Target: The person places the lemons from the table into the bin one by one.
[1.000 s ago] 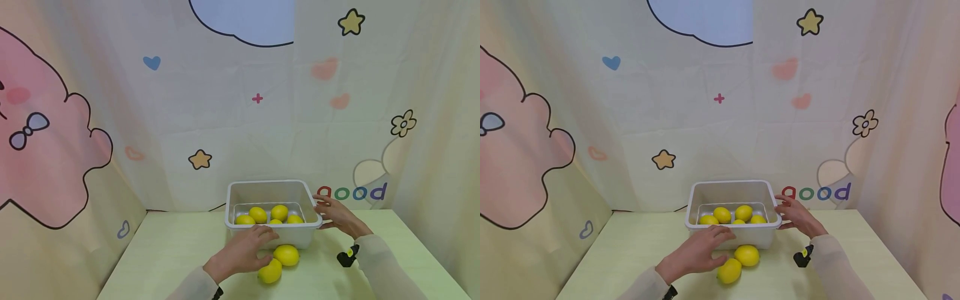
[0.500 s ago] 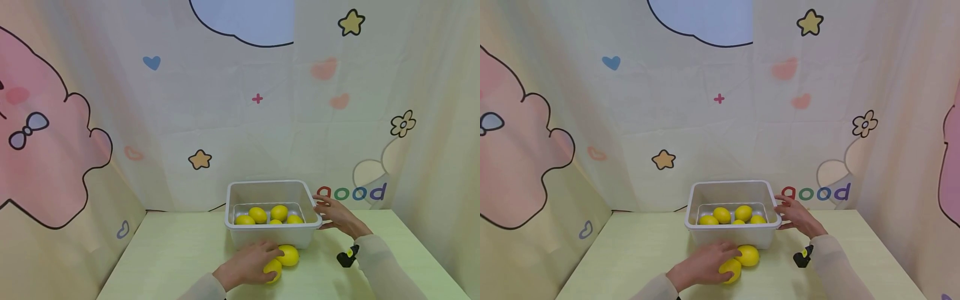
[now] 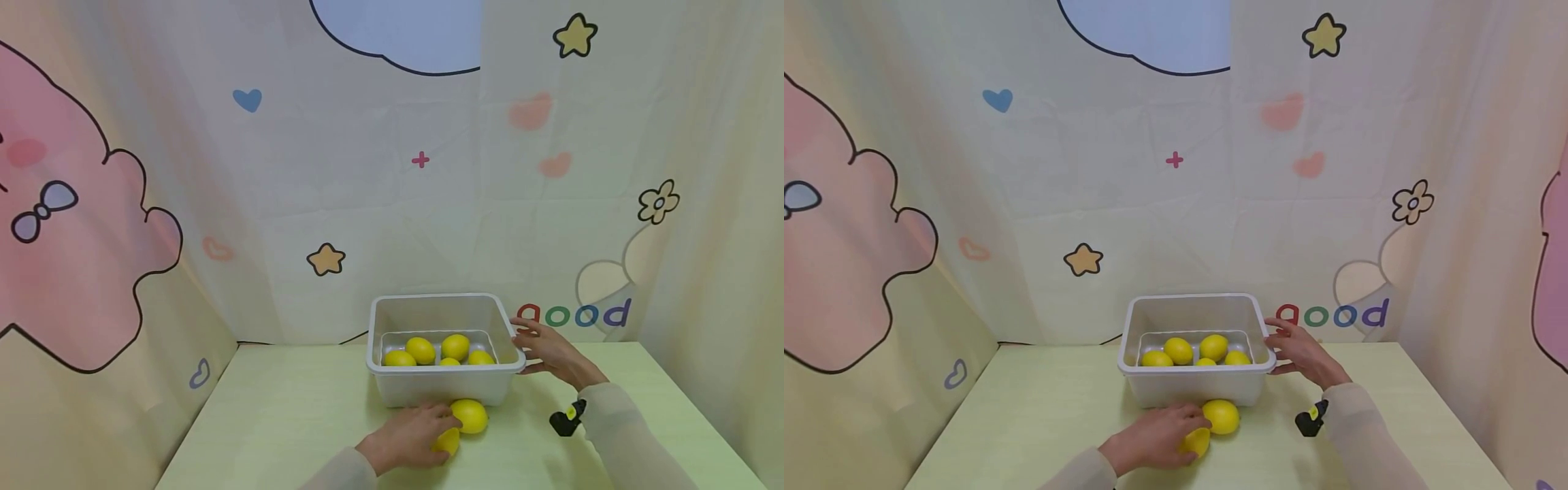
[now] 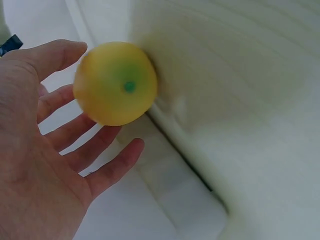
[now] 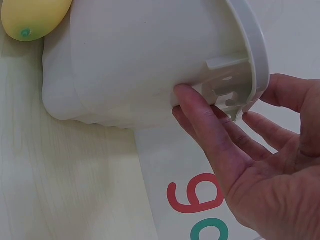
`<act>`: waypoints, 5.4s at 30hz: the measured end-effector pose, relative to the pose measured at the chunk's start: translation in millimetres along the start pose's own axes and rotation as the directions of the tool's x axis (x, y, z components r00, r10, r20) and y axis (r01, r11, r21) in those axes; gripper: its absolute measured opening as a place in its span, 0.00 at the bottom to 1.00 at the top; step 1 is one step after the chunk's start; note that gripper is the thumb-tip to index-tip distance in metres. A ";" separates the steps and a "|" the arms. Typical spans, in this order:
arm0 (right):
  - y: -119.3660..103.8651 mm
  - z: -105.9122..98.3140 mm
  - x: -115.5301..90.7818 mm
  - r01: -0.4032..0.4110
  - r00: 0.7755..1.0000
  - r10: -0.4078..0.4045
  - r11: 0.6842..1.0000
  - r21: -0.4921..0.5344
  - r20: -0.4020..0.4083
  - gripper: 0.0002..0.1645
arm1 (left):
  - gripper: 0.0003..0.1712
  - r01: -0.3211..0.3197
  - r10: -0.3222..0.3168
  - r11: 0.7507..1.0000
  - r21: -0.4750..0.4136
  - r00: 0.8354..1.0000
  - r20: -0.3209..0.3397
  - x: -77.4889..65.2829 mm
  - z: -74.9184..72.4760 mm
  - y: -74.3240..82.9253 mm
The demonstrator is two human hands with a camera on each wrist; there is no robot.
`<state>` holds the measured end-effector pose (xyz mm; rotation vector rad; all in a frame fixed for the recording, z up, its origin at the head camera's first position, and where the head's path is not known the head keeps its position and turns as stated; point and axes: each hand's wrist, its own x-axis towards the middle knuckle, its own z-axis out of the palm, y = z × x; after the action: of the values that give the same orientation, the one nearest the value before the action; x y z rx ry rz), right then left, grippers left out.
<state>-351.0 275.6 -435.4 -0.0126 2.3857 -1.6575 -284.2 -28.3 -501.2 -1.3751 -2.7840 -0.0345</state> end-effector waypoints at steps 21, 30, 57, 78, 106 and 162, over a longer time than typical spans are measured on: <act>-0.1 -1.5 0.0 0.007 1.000 -0.007 1.000 0.018 0.011 0.38 | 0.19 -0.011 0.025 0.994 -0.106 0.991 0.133 4.4 15.9 2.2; 2.2 -0.2 0.4 -0.002 1.000 0.002 1.000 0.020 0.007 0.39 | 0.17 -0.018 0.039 0.993 -0.117 0.982 0.183 1.5 13.0 5.5; 0.8 0.4 -0.6 0.002 1.000 -0.001 1.000 0.007 -0.003 0.40 | 0.20 -0.105 0.108 0.994 -0.042 0.991 0.075 -16.5 -18.6 6.4; 0.8 -0.5 -0.7 0.007 1.000 -0.007 1.000 0.016 0.004 0.40 | 0.20 -0.062 0.062 0.998 0.007 0.996 -0.063 -18.8 -85.7 -8.1; 1.3 -3.4 -2.0 0.014 0.999 -0.015 0.999 0.046 0.030 0.38 | 0.22 0.081 -0.082 0.997 -0.011 0.989 -0.126 2.7 -140.1 -37.4; 1.2 -2.1 -1.5 0.012 1.000 -0.012 0.999 0.030 0.005 0.40 | 0.22 0.269 -0.266 0.952 -0.148 0.963 0.043 65.5 -151.3 -84.6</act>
<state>-349.9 278.2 -435.5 -0.0253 2.3614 -1.6963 -387.7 -33.2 -347.6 -1.0156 -3.0211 -0.2465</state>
